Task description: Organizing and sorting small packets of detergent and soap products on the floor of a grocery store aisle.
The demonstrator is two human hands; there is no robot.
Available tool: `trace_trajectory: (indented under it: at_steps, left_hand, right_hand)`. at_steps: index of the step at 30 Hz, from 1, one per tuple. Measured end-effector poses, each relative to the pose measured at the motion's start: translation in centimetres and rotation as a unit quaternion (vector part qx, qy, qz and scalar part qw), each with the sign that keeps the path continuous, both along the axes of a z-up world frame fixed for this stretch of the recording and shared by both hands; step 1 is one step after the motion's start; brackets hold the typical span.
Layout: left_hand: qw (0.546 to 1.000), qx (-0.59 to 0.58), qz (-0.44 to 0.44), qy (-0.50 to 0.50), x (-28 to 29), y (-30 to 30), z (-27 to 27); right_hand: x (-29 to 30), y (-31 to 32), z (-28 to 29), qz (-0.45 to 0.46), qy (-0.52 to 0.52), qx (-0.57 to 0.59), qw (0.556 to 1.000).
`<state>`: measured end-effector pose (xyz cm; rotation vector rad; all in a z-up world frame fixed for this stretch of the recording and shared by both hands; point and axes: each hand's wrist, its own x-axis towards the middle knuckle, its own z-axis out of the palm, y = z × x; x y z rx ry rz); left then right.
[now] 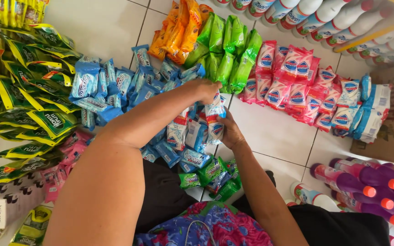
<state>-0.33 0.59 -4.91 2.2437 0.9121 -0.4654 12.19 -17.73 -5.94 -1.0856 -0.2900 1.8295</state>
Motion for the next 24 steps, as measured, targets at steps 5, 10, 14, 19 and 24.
trace_trajectory:
  at_steps: [5, 10, 14, 19, 24]
  left_hand:
    - [0.999, -0.037, 0.008, -0.020, -0.2, 0.3, 1.4]
    - [0.998, -0.042, -0.047, 0.010, 1.2, -0.7, -0.1]
    - [0.999, -0.046, -0.016, -0.019, 1.2, -1.6, 4.3]
    - [0.999, -0.045, 0.003, -0.005, 1.5, -1.5, 3.7]
    - [0.973, -0.145, 0.054, -0.173, 3.8, -0.2, -2.1]
  right_hand:
    - [1.5, -0.5, -3.2, -0.022, 0.050, -0.019, 0.998]
    - [0.9, 0.3, 1.0, -0.037, 0.015, -0.021, 0.999]
    - [1.6, 0.4, 1.6, -0.025, -0.035, 0.004, 0.999]
    - [3.6, 0.4, 0.4, 0.008, -0.036, 0.011, 0.999]
    - [5.9, 0.8, 2.0, 0.050, -0.067, -0.001, 0.996]
